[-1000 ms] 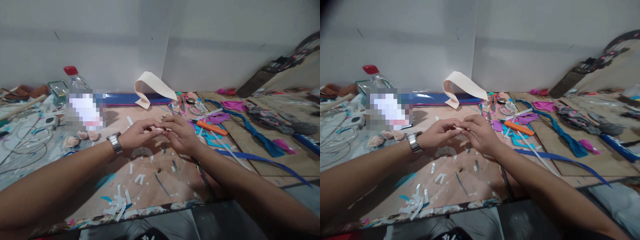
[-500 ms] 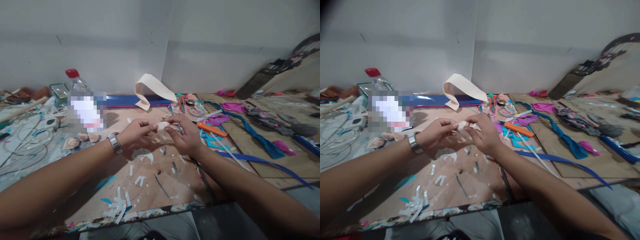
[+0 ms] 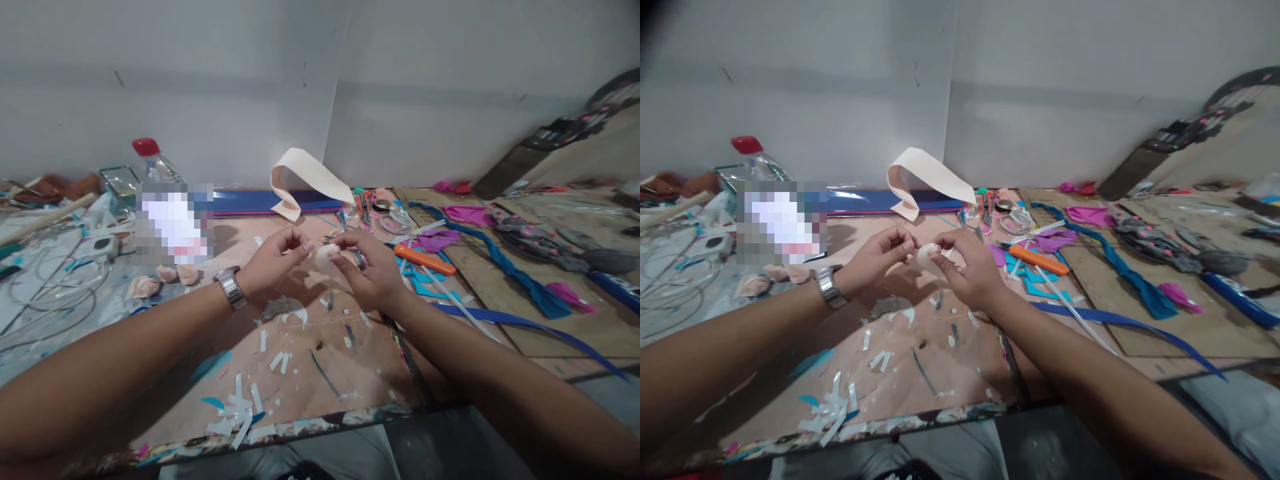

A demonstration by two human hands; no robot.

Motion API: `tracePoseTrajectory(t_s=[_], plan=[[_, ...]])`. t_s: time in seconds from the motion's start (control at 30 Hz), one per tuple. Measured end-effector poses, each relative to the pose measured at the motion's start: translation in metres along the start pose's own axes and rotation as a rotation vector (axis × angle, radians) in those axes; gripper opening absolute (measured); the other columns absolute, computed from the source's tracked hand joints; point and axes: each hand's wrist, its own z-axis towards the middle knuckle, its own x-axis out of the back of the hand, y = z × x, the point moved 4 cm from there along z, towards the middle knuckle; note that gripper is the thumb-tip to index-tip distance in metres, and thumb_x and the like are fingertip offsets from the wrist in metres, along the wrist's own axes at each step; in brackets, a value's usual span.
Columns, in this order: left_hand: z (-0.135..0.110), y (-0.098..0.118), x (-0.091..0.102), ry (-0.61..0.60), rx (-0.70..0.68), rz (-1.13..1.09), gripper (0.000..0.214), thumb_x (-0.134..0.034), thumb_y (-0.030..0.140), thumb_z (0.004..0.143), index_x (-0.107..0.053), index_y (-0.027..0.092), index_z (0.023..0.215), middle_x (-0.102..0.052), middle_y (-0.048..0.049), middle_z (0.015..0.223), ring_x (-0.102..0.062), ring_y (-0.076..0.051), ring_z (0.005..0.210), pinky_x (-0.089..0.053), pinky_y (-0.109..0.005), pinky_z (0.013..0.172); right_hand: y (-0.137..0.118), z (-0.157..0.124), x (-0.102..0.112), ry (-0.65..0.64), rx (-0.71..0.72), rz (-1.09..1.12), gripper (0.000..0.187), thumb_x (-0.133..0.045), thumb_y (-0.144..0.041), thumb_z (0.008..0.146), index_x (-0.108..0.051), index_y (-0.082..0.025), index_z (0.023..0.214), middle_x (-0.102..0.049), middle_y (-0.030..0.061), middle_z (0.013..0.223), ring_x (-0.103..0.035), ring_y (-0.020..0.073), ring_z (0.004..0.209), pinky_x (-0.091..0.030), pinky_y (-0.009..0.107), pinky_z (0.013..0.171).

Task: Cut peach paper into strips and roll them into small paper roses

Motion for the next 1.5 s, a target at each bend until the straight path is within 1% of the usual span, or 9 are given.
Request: tracePoseTrajectory(t_s=[0.07,0.17,0.3,0.47,0.77,1.0,1.2,1.33,1.5], plan=[[-0.002,0.008,-0.001,-0.043,-0.102,0.118,0.034,-0.072,0.046,0.089,-0.064,0.017,0.105,-0.066,-0.0068,0.108,-0.063,-0.017,0.097,-0.05,-0.029,0.083,0.0,0.0,-0.001,-0.024,0.018,-0.012,0.016,-0.063,-0.035,0.098,-0.064,-0.022,0.108,-0.071,0.0065,0.099,-0.066,0.022,0.09,-0.052,0.037,0.083],[-0.005,0.014,-0.006,-0.116,-0.154,0.182,0.037,-0.073,0.043,0.089,-0.067,0.018,0.114,-0.069,-0.0097,0.118,-0.064,-0.02,0.106,-0.051,-0.031,0.087,-0.003,0.001,-0.004,-0.082,0.07,-0.032,0.016,-0.062,-0.036,0.099,-0.064,-0.022,0.106,-0.072,0.0067,0.098,-0.066,0.0225,0.091,-0.051,0.038,0.083],[-0.006,0.011,-0.008,-0.122,-0.095,0.143,0.036,-0.075,0.046,0.088,-0.071,0.016,0.108,-0.073,-0.0095,0.111,-0.067,-0.018,0.097,-0.052,-0.031,0.084,-0.006,0.001,-0.007,-0.145,0.116,-0.027,0.016,-0.062,-0.038,0.099,-0.065,-0.022,0.104,-0.073,0.0062,0.095,-0.066,0.022,0.088,-0.05,0.037,0.081],[-0.004,0.004,-0.008,-0.158,-0.002,0.034,0.042,-0.078,0.048,0.084,-0.072,0.015,0.11,-0.074,-0.0117,0.114,-0.07,-0.019,0.093,-0.053,-0.032,0.08,-0.007,0.002,-0.005,-0.121,0.145,-0.025,0.017,-0.061,-0.038,0.1,-0.065,-0.022,0.102,-0.073,0.0062,0.092,-0.066,0.0219,0.086,-0.049,0.037,0.082],[-0.006,0.008,-0.009,-0.214,-0.105,0.038,0.041,-0.073,0.041,0.09,-0.065,0.018,0.124,-0.068,-0.0123,0.124,-0.065,-0.02,0.106,-0.051,-0.033,0.09,-0.004,0.004,-0.004,-0.147,0.145,-0.043,0.023,-0.058,-0.044,0.1,-0.066,-0.022,0.101,-0.074,0.0074,0.094,-0.067,0.0226,0.088,-0.051,0.037,0.082],[-0.004,0.006,-0.01,-0.183,-0.08,-0.006,0.038,-0.075,0.04,0.089,-0.065,0.017,0.118,-0.071,-0.0102,0.115,-0.067,-0.016,0.095,-0.052,-0.03,0.084,-0.005,0.004,-0.006,-0.167,0.184,-0.067,0.02,-0.061,-0.04,0.099,-0.068,-0.022,0.104,-0.074,0.0083,0.096,-0.067,0.0241,0.091,-0.051,0.038,0.082],[-0.003,0.004,-0.009,-0.143,-0.06,-0.124,0.037,-0.076,0.04,0.089,-0.064,0.018,0.116,-0.07,-0.0099,0.116,-0.068,-0.018,0.1,-0.053,-0.031,0.088,-0.006,0.003,-0.004,-0.182,0.133,-0.064,0.026,-0.064,-0.043,0.097,-0.067,-0.023,0.114,-0.076,0.0078,0.103,-0.069,0.0238,0.093,-0.051,0.038,0.084],[0.0,0.004,-0.005,-0.08,-0.067,-0.134,0.031,-0.078,0.038,0.086,-0.065,0.017,0.106,-0.071,-0.0074,0.105,-0.067,-0.017,0.095,-0.053,-0.03,0.086,-0.007,0.003,0.0,-0.109,0.101,-0.069,0.016,-0.068,-0.039,0.096,-0.067,-0.023,0.1,-0.074,0.0051,0.089,-0.068,0.022,0.085,-0.05,0.037,0.081],[-0.001,0.005,-0.004,-0.095,-0.04,-0.106,0.027,-0.078,0.036,0.086,-0.068,0.014,0.1,-0.071,-0.0081,0.102,-0.067,-0.017,0.093,-0.053,-0.031,0.085,-0.008,0.003,0.0,-0.087,0.11,-0.052,0.012,-0.068,-0.033,0.096,-0.067,-0.022,0.093,-0.073,0.0048,0.087,-0.067,0.0212,0.083,-0.049,0.036,0.079]])
